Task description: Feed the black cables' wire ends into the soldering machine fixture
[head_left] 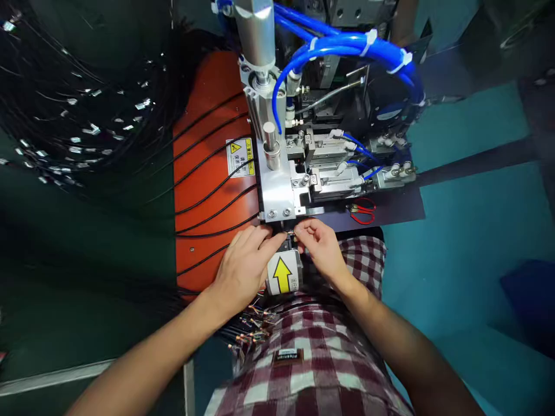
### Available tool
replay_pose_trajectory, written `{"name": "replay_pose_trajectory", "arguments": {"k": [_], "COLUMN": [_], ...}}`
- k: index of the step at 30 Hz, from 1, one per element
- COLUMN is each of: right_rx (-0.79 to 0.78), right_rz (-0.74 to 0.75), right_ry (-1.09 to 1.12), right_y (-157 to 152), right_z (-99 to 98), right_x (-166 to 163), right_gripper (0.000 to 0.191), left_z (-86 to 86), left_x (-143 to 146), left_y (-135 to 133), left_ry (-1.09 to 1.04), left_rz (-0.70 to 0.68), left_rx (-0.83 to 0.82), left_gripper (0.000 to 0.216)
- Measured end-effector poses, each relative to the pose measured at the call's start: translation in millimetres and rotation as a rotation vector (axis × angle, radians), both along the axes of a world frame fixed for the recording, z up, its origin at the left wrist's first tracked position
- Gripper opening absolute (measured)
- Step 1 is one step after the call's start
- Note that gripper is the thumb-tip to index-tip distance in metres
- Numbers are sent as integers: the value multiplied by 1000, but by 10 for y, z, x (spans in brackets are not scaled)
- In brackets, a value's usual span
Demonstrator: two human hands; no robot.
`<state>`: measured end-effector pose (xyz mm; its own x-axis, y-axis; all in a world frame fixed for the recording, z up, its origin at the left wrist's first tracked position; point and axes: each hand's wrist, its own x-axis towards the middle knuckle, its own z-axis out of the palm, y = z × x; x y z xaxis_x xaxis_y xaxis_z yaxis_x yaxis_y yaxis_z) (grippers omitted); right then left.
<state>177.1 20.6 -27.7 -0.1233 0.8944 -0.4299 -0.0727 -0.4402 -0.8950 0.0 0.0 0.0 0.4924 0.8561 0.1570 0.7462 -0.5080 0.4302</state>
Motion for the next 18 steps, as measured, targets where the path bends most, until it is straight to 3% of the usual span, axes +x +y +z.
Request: {"name": "replay_pose_trajectory", "arguments": {"k": [4, 8, 14, 18], "right_rx": [-24, 14, -177, -170], "right_rz": [77, 53, 48, 49], "right_ry": [84, 61, 265, 288], "right_y": [29, 24, 24, 40], "right_z": [-6, -8, -17, -40], "right_x": [11, 1, 1, 11], "right_gripper": [27, 28, 32, 34], "left_z": [-15, -22, -17, -45], "left_x": [-26, -31, 14, 27], "left_y": [-21, -20, -40, -51], "left_ry": [-52, -43, 65, 100], "left_rz": [16, 16, 35, 38], "left_rx": [-8, -2, 61, 83], "left_gripper": [33, 33, 31, 35]}}
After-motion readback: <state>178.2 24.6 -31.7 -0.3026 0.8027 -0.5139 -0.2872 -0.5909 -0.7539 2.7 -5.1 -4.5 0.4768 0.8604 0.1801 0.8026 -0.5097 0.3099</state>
